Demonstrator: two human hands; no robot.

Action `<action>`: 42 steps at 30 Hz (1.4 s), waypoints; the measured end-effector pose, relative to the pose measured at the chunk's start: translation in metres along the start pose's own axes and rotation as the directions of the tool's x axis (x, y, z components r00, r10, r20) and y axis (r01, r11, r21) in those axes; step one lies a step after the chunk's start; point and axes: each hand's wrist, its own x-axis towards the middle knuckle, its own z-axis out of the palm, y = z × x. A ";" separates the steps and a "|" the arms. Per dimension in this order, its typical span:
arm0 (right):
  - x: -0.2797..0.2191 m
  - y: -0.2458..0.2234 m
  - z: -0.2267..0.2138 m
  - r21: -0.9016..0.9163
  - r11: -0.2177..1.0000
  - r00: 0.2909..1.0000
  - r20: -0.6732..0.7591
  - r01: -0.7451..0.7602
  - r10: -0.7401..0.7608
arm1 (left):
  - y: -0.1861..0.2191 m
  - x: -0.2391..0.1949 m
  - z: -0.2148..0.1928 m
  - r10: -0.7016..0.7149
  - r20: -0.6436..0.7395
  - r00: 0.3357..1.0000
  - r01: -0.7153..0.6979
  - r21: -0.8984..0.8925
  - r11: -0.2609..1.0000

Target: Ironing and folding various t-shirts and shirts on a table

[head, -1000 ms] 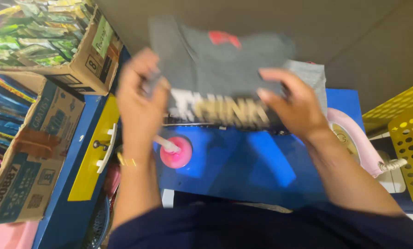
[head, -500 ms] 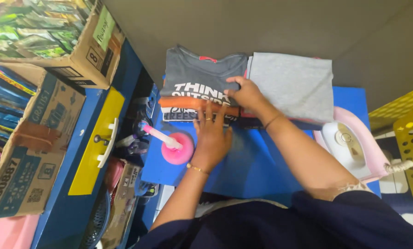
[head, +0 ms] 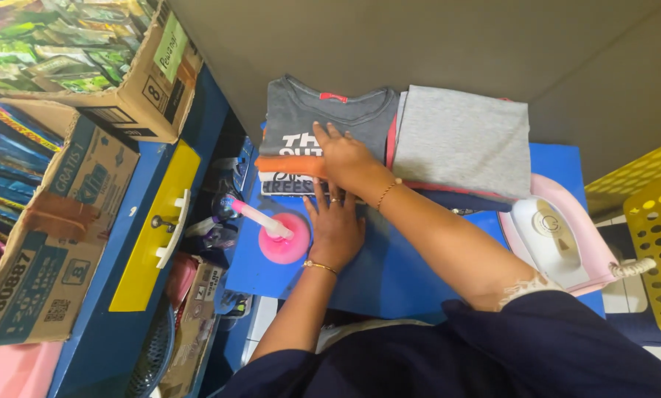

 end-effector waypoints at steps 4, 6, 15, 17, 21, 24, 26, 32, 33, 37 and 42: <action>-0.032 -0.012 -0.042 0.045 0.997 0.995 -0.079 0.068 -0.064 | 0.002 -0.004 -0.002 -0.004 0.021 1.000 0.004 -0.011 1.000; -0.056 -0.031 -0.066 0.066 0.972 0.969 -0.122 0.226 -0.216 | 0.002 -0.004 0.007 0.015 -0.080 0.997 -0.020 -0.056 0.998; -0.035 -0.045 -0.030 -0.036 0.999 0.999 0.039 0.014 -0.012 | 0.000 -0.005 0.000 0.035 -0.178 0.983 -0.040 -0.029 0.999; -0.027 -0.042 -0.017 0.002 0.999 0.999 -0.033 -0.034 0.034 | 0.002 -0.006 0.007 0.028 -0.166 0.986 -0.034 -0.036 0.999; -0.032 -0.056 -0.018 -0.024 0.998 0.997 -0.065 -0.050 0.049 | 0.011 -0.008 -0.006 0.027 -0.130 0.991 -0.022 0.043 0.999; -0.036 -0.062 -0.043 0.050 0.994 0.979 0.187 -0.098 0.087 | 0.010 -0.004 0.007 -0.041 -0.066 0.997 0.045 0.058 0.997; -0.045 -0.053 -0.050 0.126 0.988 0.976 0.209 -0.084 0.057 | 0.007 -0.013 -0.003 -0.011 -0.059 0.998 0.011 -0.001 1.000; -0.118 -0.005 -0.124 0.184 0.970 0.967 -0.225 0.160 -0.117 | 0.008 -0.028 -0.026 0.077 -0.045 0.996 -0.085 -0.238 0.968; -0.135 0.009 -0.138 0.218 0.958 0.938 -0.331 0.186 -0.107 | 0.013 -0.033 -0.039 0.094 0.008 0.996 -0.088 -0.279 0.956; -0.167 0.109 -0.120 0.096 0.994 0.978 -0.193 -0.055 0.073 | 0.023 -0.049 -0.043 0.146 0.085 0.986 -0.108 -0.351 0.930; -0.175 0.140 -0.103 0.160 0.939 0.951 0.115 -0.303 0.287 | 0.039 -0.057 -0.032 0.293 0.167 0.941 -0.176 -0.497 0.850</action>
